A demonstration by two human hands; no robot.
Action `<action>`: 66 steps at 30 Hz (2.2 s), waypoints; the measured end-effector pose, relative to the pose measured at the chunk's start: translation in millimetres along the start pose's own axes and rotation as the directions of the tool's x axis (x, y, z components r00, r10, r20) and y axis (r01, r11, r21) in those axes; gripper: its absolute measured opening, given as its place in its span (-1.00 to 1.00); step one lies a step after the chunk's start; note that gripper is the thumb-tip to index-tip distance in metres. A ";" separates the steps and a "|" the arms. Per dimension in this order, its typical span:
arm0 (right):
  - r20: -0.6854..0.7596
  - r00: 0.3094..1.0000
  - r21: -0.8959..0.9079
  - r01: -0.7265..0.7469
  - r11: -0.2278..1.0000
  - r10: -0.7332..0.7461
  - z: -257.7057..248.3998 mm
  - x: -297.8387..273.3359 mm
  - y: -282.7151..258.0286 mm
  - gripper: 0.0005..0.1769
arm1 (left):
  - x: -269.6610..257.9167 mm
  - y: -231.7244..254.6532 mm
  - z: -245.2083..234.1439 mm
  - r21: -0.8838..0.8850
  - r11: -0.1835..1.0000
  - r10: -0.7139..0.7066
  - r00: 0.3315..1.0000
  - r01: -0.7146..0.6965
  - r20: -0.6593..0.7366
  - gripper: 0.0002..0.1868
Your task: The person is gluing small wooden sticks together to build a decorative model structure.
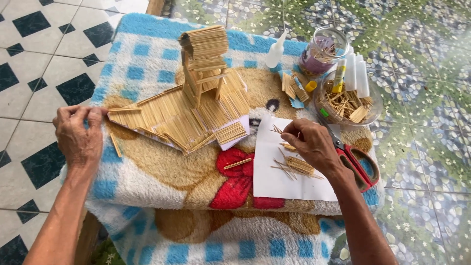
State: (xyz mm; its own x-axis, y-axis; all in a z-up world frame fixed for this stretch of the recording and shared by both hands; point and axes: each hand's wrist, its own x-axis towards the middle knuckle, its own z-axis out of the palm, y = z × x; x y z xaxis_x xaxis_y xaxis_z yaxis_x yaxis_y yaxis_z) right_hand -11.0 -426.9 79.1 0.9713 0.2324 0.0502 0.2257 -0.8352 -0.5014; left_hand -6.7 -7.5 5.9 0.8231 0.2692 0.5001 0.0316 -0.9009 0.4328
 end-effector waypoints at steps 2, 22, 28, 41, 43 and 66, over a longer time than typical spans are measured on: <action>-0.009 0.999 -0.030 0.049 0.998 -0.049 -3.4 -1.2 5.3 -0.92 | -0.5 -0.7 4.2 0.002 1.000 0.007 1.000 -0.007 -0.010 -0.76; -0.009 0.975 0.721 -0.148 0.677 0.222 40.1 35.7 -51.4 -0.76 | 1.8 1.0 -1.2 -0.087 0.995 -0.059 0.996 0.053 -0.067 -0.79; -0.035 0.972 0.760 -0.126 0.638 0.233 42.9 39.6 -56.2 -0.75 | 2.6 8.9 -6.4 -0.139 0.985 -0.110 0.992 0.100 -0.067 -0.76; -0.129 0.980 0.409 -0.087 0.909 0.152 29.1 15.6 -35.2 -0.87 | -0.7 9.0 -9.4 -0.189 0.979 -0.095 0.994 0.083 -0.059 -0.72; -0.117 0.979 0.379 -0.111 0.919 0.166 23.7 8.0 -35.4 -0.88 | -1.5 7.8 -8.8 -0.193 0.978 -0.096 0.994 0.083 -0.056 -0.71; -0.082 0.996 -0.058 -0.036 0.998 0.031 32.8 41.2 -37.9 -0.92 | -2.4 17.1 -15.0 -0.228 0.970 -0.107 0.991 0.087 -0.079 -0.68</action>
State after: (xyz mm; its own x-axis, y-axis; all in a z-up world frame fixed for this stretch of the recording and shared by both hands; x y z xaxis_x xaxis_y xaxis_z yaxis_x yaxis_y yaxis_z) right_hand 18.0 -369.4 71.9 0.9807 0.1646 0.1053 0.1946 -0.8707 -0.4516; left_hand -16.6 -18.5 23.4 0.7678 0.3903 0.5081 -0.0272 -0.7725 0.6345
